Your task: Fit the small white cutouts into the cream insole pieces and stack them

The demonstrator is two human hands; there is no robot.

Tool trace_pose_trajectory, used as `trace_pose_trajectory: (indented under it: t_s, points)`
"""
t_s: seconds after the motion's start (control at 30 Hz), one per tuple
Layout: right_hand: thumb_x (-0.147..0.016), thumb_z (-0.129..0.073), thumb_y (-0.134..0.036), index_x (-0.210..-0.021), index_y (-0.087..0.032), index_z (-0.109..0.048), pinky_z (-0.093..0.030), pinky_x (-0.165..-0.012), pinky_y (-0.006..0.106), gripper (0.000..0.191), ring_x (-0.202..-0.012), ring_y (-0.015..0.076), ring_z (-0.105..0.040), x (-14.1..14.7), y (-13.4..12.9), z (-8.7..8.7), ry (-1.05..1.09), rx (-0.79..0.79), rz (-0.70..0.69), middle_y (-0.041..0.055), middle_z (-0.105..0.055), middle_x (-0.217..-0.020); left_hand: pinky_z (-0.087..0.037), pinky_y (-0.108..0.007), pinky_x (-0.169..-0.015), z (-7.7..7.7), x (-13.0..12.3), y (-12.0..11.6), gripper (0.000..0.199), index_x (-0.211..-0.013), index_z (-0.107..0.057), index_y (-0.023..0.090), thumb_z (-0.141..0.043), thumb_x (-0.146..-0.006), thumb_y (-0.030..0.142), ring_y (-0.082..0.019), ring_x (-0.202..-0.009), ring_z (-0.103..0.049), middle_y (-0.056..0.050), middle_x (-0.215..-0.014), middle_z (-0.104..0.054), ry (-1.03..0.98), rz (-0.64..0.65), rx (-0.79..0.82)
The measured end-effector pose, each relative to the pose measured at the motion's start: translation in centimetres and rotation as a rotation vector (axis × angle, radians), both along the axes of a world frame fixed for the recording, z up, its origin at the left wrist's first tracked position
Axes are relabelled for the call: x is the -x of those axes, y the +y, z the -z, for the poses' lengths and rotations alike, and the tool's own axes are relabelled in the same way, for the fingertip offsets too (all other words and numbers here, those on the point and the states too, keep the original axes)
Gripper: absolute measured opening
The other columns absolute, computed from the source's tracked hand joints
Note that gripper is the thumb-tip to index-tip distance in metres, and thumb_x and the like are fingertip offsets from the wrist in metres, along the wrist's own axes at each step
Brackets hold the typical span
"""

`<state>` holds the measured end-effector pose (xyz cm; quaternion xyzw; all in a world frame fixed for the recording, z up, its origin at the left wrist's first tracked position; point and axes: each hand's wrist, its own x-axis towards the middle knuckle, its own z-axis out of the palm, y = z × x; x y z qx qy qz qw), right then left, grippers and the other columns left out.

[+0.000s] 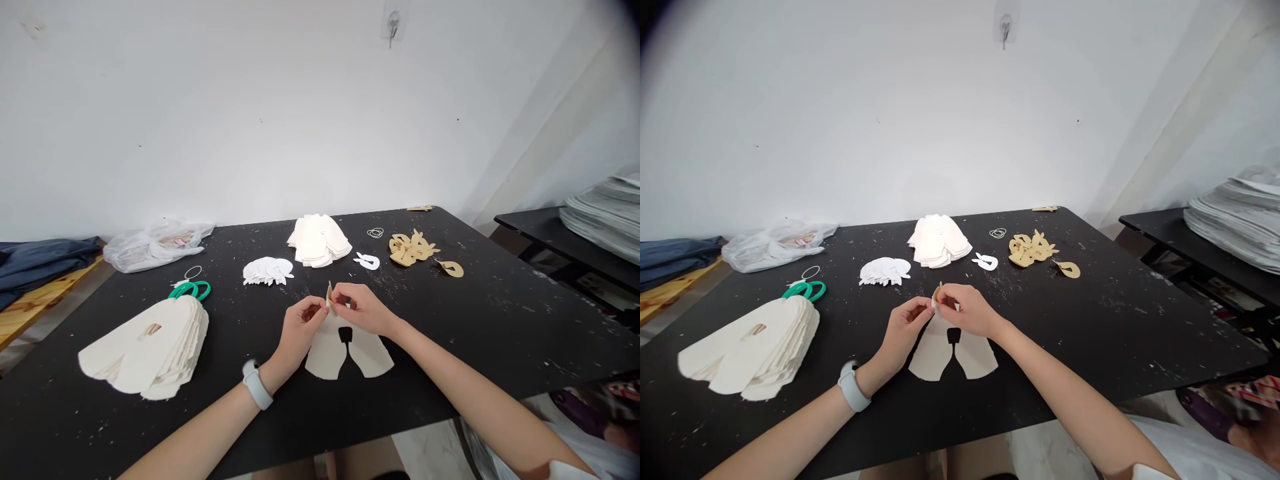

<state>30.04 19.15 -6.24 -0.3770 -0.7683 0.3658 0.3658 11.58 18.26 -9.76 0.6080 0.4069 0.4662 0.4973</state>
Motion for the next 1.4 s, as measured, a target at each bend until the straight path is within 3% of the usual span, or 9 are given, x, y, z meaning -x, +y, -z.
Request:
trace_pose_trajectory:
  t_s: [0.13, 0.43, 0.8, 0.97, 1.13, 1.33, 1.4]
  points:
    - [-0.078, -0.054, -0.013, -0.069, -0.018, -0.055, -0.033, -0.048, 0.021, 0.011, -0.054, 0.0077, -0.042, -0.2, 0.5, 0.0, 0.188, 0.229, 0.004, -0.0039, -0.053, -0.066, -0.043, -0.025, -0.069, 0.0, 0.1, -0.2, 0.016, -0.086, -0.066, 0.018, -0.059, -0.091, 0.032, -0.015, -0.075, -0.055, -0.002, -0.081, -0.065, 0.008, 0.014, 0.004]
    - [-0.073, -0.051, -0.021, -0.068, -0.019, -0.056, -0.034, -0.038, 0.02, 0.007, -0.044, 0.0078, -0.042, -1.4, 1.7, 0.2, 0.429, 0.439, 0.095, -0.0032, -0.054, -0.06, -0.037, -0.021, -0.06, -0.2, -0.1, -0.1, 0.018, -0.078, -0.061, 0.018, -0.056, -0.09, 0.029, -0.012, -0.066, -0.047, 0.002, -0.072, -0.057, -0.056, -0.042, 0.058]
    - [-0.069, -0.051, -0.029, -0.064, -0.022, -0.044, -0.025, -0.038, 0.02, 0.011, -0.043, 0.0083, -0.032, -3.5, 3.2, 0.0, 0.632, 0.463, 0.255, -0.0035, -0.045, -0.054, -0.035, -0.022, -0.061, -0.6, -0.2, -0.2, 0.018, -0.074, -0.057, 0.018, -0.051, -0.09, 0.023, -0.011, -0.064, -0.039, 0.003, -0.068, -0.048, -0.09, -0.067, 0.073]
    - [-0.07, -0.049, -0.032, -0.069, -0.024, -0.041, -0.028, -0.039, 0.023, 0.012, -0.042, 0.0097, -0.031, -5.5, 4.1, -0.5, 0.57, 0.357, 0.417, -0.0049, -0.04, -0.052, -0.035, -0.023, -0.062, -0.8, -0.2, -0.2, 0.017, -0.075, -0.055, 0.02, -0.052, -0.09, 0.025, -0.012, -0.065, -0.039, 0.003, -0.069, -0.045, -0.084, -0.085, 0.08]
    - [-0.071, -0.053, -0.031, -0.068, -0.023, -0.044, -0.028, -0.045, 0.025, 0.012, -0.046, 0.0111, -0.036, -9.7, 5.4, -0.4, 0.35, 0.185, 0.75, -0.0047, -0.042, -0.055, -0.037, -0.024, -0.063, -0.6, -0.2, -0.2, 0.017, -0.079, -0.051, 0.021, -0.054, -0.092, 0.031, -0.012, -0.066, -0.042, 0.003, -0.072, -0.047, -0.108, -0.089, 0.07]
    - [-0.066, -0.059, -0.023, -0.068, -0.021, -0.059, -0.036, -0.067, 0.031, 0.002, -0.069, 0.021, -0.052, -15.3, 5.9, 0.6, 0.0, 0.1, 1.118, 0.0, -0.054, -0.059, -0.038, -0.023, -0.063, -0.4, -0.1, -0.2, 0.014, -0.087, -0.057, 0.021, -0.056, -0.094, 0.033, -0.012, -0.066, -0.045, 0.003, -0.07, -0.051, -0.075, -0.054, 0.076]
    - [-0.066, -0.059, -0.02, -0.08, -0.021, -0.063, -0.037, -0.073, 0.034, 0.015, -0.08, 0.026, -0.056, -16.2, 5.7, 0.6, -0.058, 0.097, 1.188, 0.001, -0.056, -0.062, -0.04, -0.023, -0.065, -0.4, 0.0, -0.2, 0.013, -0.09, -0.059, 0.021, -0.057, -0.094, 0.033, -0.012, -0.067, -0.048, 0.003, -0.073, -0.055, -0.072, -0.046, 0.064]
